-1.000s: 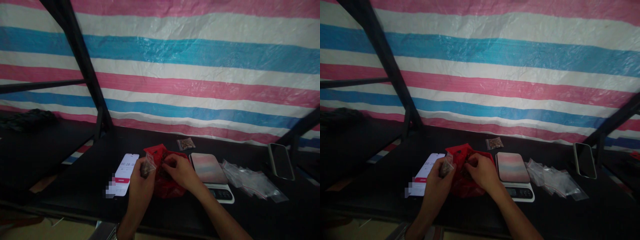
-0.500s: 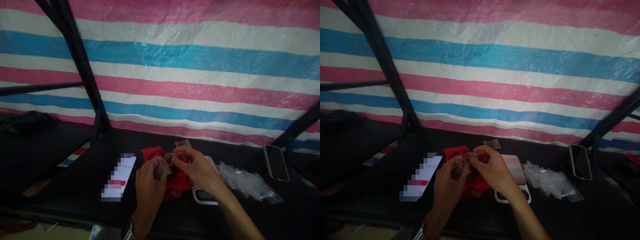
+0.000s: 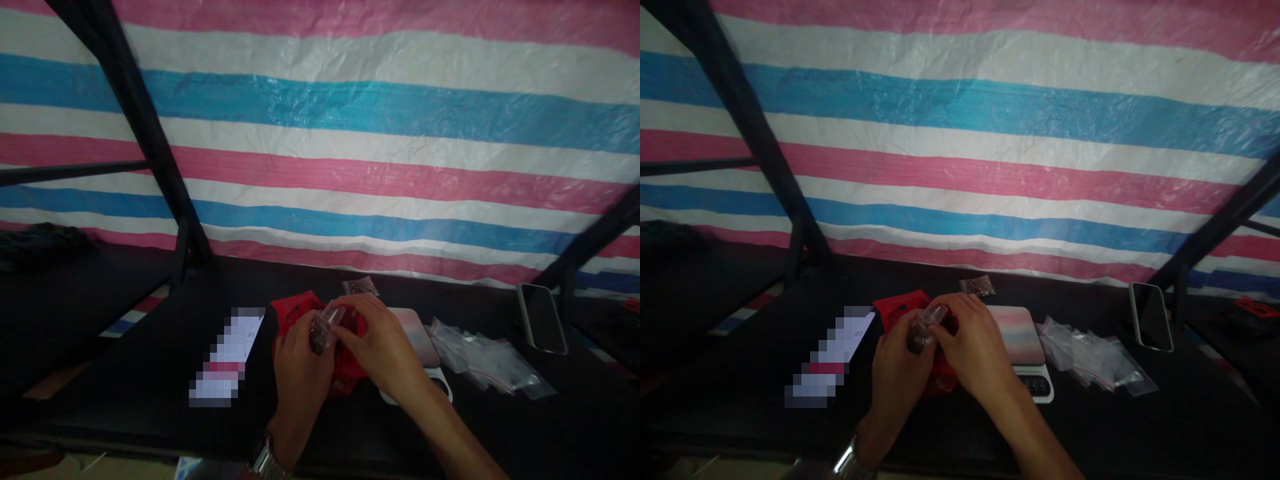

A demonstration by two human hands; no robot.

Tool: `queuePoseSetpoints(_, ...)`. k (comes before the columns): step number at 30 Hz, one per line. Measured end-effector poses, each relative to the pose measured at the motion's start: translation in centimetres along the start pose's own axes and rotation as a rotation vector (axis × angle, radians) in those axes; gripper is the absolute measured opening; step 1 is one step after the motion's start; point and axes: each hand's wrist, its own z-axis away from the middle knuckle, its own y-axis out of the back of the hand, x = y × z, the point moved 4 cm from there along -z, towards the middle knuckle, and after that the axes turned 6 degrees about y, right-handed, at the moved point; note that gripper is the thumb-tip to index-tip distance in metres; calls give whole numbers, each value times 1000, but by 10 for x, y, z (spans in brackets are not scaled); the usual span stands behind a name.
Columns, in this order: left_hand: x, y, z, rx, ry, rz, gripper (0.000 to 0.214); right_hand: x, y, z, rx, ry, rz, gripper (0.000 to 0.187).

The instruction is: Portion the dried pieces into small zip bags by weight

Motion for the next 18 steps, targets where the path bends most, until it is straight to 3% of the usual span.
queuePoseSetpoints(4,-1,1,0,11,17,35,34,6,4,0,88,-9,-57,23)
queuePoseSetpoints(7,-3,2,0,0,54,76,35,24,5,1,155,-132,-88,19)
queuePoseSetpoints(9,-5,2,-1,-11,91,120,36,37,0,2,79,-196,-90,15)
queuePoseSetpoints(12,-6,2,-1,-34,143,219,41,42,-9,5,-77,-184,-109,14)
queuePoseSetpoints(18,-3,-4,1,-36,127,338,61,18,-8,14,-131,-147,-280,10)
